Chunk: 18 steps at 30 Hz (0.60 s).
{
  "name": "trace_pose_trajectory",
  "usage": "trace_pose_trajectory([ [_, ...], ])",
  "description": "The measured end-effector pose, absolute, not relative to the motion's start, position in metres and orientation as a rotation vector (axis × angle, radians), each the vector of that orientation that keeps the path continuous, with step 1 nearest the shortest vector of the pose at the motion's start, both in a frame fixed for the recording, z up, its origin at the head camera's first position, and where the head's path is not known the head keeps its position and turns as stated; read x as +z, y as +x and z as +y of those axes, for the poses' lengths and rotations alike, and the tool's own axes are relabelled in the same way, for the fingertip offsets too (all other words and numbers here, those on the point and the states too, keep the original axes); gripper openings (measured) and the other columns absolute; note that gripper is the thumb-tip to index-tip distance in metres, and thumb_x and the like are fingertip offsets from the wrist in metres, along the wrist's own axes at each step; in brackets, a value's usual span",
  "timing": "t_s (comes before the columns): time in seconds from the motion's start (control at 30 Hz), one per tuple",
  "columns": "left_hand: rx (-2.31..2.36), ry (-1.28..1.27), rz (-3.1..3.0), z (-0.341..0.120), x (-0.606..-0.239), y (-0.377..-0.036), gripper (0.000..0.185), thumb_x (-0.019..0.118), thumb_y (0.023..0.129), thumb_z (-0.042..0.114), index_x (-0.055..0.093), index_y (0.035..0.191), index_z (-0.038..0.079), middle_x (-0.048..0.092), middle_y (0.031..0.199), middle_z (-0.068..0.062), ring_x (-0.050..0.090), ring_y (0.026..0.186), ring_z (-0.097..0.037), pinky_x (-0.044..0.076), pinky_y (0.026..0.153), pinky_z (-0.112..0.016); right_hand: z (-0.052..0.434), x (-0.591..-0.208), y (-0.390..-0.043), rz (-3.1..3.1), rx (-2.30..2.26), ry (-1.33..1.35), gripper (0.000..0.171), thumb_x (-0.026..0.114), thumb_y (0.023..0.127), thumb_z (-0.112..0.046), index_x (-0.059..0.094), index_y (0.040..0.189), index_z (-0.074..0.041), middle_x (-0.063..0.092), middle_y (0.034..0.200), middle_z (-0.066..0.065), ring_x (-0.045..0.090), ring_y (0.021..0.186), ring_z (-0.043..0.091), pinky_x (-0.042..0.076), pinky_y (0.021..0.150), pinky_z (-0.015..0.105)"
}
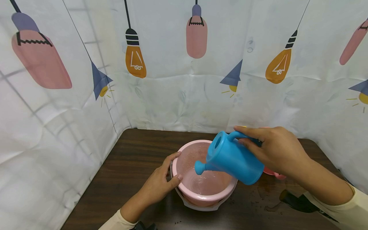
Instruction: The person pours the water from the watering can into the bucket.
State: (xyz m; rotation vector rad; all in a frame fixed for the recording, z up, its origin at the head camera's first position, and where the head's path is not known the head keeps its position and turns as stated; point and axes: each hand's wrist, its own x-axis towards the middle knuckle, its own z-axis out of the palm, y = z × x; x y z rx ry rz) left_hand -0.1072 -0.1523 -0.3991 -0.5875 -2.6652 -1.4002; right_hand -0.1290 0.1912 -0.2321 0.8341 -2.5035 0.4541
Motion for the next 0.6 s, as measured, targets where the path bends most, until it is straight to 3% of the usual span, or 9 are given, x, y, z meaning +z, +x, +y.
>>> trace_pose_trajectory([
  [0.6, -1.395, -0.564, -2.675, -0.152, -0.399, -0.107, 0.069, 0.065, 0.096, 0.034, 0.031, 0.156, 0.040, 0.060, 0.137, -0.008, 0.064, 0.111, -0.019, 0.051, 0.091, -0.045, 0.180, -0.228, -0.129, -2.500, 0.451, 0.870, 0.043, 0.086, 0.084, -0.024, 0.076, 0.126, -0.022, 0.077, 0.104, 0.009, 0.070, 0.071, 0.022, 0.043, 0.049, 0.034],
])
